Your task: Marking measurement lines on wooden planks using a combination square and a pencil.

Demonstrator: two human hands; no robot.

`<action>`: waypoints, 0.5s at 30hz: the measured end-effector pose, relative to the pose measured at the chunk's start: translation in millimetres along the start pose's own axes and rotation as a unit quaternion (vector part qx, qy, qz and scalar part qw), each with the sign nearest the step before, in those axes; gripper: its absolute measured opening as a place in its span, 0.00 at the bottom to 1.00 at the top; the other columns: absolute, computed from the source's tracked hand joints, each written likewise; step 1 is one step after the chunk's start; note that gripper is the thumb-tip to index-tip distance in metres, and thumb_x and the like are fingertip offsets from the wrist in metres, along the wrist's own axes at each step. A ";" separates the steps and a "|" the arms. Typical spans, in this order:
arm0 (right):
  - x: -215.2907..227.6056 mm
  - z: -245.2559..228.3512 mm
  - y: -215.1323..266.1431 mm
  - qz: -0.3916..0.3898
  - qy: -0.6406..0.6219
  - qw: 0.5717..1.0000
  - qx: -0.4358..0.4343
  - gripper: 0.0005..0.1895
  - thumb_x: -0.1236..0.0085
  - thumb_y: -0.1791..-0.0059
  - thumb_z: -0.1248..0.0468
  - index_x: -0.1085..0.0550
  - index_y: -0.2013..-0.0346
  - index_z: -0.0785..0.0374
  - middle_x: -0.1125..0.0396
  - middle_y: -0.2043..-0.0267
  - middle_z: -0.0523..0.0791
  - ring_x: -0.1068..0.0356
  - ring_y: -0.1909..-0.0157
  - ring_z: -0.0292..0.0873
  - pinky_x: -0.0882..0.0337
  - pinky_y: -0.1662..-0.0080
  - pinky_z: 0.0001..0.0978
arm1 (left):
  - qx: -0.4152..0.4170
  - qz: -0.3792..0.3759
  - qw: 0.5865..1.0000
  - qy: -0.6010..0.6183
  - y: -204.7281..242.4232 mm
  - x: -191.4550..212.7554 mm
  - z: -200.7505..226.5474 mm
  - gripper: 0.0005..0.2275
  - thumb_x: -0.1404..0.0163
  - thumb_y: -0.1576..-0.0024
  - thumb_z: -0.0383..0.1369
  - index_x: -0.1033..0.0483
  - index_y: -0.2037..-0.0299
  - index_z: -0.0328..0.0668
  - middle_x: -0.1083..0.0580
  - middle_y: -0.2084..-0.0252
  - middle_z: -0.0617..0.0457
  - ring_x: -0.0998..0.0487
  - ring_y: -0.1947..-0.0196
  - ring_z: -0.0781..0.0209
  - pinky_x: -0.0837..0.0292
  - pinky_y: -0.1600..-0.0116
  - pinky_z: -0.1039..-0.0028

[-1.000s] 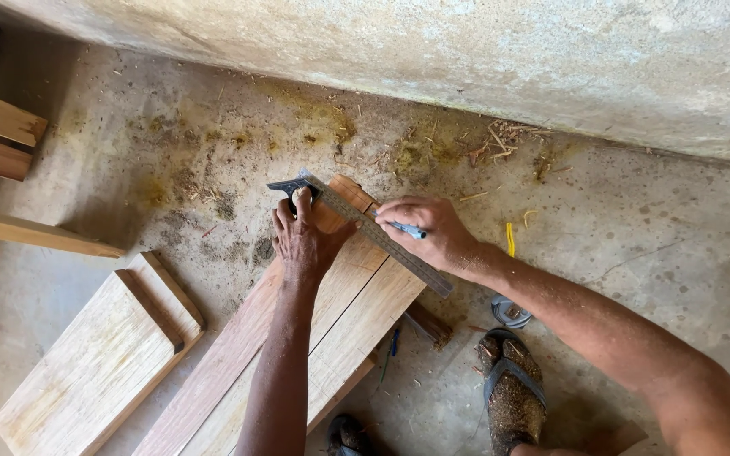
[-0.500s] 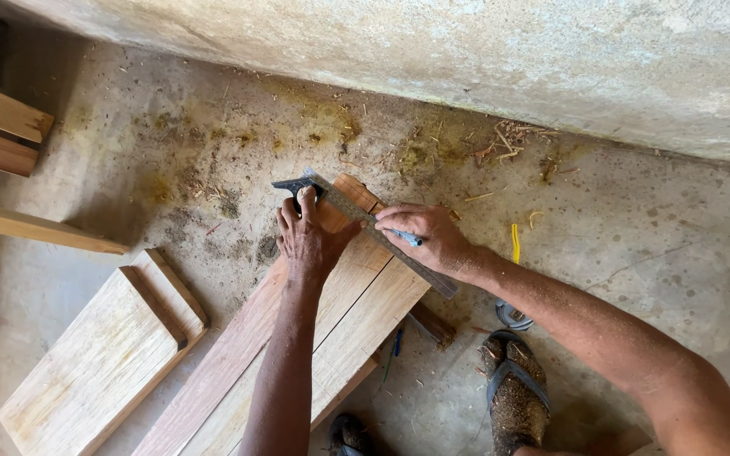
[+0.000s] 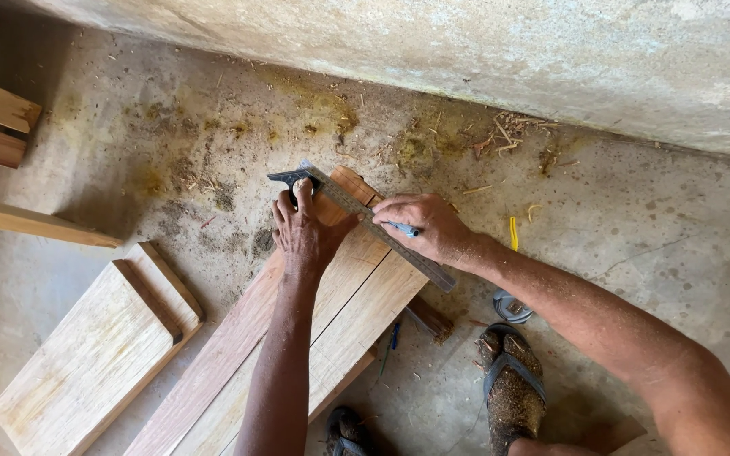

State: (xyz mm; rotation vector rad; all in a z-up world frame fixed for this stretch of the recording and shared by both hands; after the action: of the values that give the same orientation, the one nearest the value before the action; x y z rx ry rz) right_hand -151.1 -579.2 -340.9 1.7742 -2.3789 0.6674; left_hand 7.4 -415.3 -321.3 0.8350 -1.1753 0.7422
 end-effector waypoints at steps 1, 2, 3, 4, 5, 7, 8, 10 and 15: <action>1.4 -2.5 0.2 -0.008 0.004 1.000 -0.002 0.09 0.37 0.51 0.68 0.19 0.55 0.62 0.24 0.49 0.49 0.21 0.52 0.43 0.21 0.50 0.32 | 0.007 -0.008 1.000 0.002 0.6 1.1 0.2 0.50 0.30 0.62 0.59 0.42 0.30 0.52 0.44 0.33 0.38 0.43 0.31 0.39 0.37 0.40 0.39; 0.7 -2.7 0.7 -0.009 0.004 1.000 -0.001 0.09 0.37 0.51 0.68 0.19 0.55 0.62 0.24 0.49 0.49 0.21 0.52 0.43 0.21 0.50 0.32 | 0.008 -0.008 1.000 0.002 0.5 1.6 0.6 0.50 0.30 0.62 0.59 0.42 0.30 0.52 0.44 0.33 0.38 0.43 0.31 0.39 0.37 0.40 0.39; 0.4 -2.9 1.4 -0.005 0.007 1.000 0.001 0.09 0.37 0.51 0.68 0.19 0.56 0.63 0.24 0.49 0.48 0.21 0.52 0.44 0.21 0.51 0.33 | 0.006 -0.005 1.000 0.001 0.4 2.3 1.3 0.50 0.30 0.63 0.59 0.42 0.31 0.52 0.44 0.33 0.38 0.43 0.32 0.39 0.38 0.40 0.39; 0.2 -3.3 2.4 -0.001 0.009 1.000 0.002 0.09 0.37 0.51 0.68 0.19 0.56 0.63 0.24 0.49 0.48 0.21 0.52 0.44 0.21 0.51 0.33 | 0.003 -0.003 1.000 -0.001 0.6 2.9 2.2 0.51 0.29 0.64 0.59 0.42 0.31 0.52 0.44 0.33 0.38 0.44 0.32 0.39 0.38 0.40 0.39; -1.1 -2.8 0.4 -0.001 0.009 1.000 0.002 0.09 0.37 0.51 0.68 0.19 0.56 0.63 0.24 0.49 0.48 0.21 0.52 0.44 0.21 0.51 0.33 | 0.004 -0.002 1.000 -0.001 0.4 3.5 1.5 0.51 0.29 0.64 0.59 0.42 0.31 0.52 0.44 0.33 0.38 0.44 0.32 0.39 0.38 0.40 0.39; -2.1 -3.0 0.6 0.026 0.007 0.999 0.026 0.09 0.37 0.51 0.68 0.19 0.56 0.63 0.24 0.50 0.49 0.21 0.52 0.45 0.21 0.50 0.33 | 0.001 0.004 1.000 0.001 1.6 2.6 1.4 0.50 0.30 0.63 0.59 0.41 0.31 0.52 0.43 0.34 0.39 0.43 0.32 0.39 0.37 0.40 0.40; -2.3 -1.4 0.6 0.027 0.008 0.999 0.025 0.09 0.37 0.51 0.68 0.19 0.56 0.63 0.24 0.50 0.49 0.21 0.52 0.45 0.21 0.50 0.33 | 0.001 0.003 1.000 0.002 1.4 2.1 1.2 0.50 0.30 0.63 0.59 0.41 0.31 0.52 0.43 0.34 0.39 0.43 0.32 0.39 0.37 0.40 0.40; -2.7 0.4 0.7 0.031 0.022 0.998 0.040 0.08 0.37 0.51 0.68 0.19 0.57 0.63 0.23 0.52 0.49 0.21 0.54 0.44 0.20 0.52 0.33 | -0.013 0.022 1.000 0.006 1.8 2.2 1.2 0.51 0.29 0.64 0.58 0.41 0.31 0.51 0.44 0.34 0.37 0.43 0.33 0.38 0.37 0.42 0.39; 11.8 1.1 21.7 0.118 0.041 0.989 0.074 0.05 0.39 0.44 0.64 0.21 0.59 0.62 0.23 0.56 0.49 0.22 0.60 0.38 0.23 0.63 0.26 | -0.022 0.018 1.000 0.013 -0.4 -1.0 -3.4 0.50 0.30 0.63 0.60 0.40 0.32 0.50 0.41 0.37 0.37 0.41 0.36 0.36 0.36 0.42 0.41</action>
State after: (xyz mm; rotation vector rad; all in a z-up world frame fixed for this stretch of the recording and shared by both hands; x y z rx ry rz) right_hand -174.9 -585.3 -344.1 1.4923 -2.5663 0.9487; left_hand 9.1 -412.6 -322.9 0.7674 -1.1819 0.7510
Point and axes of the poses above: each hand's wrist, its own y-axis away from the middle knuckle, its own x-axis out of the back of the hand, z = x × y, the point moved 3 cm from there along -y, towards the middle knuckle
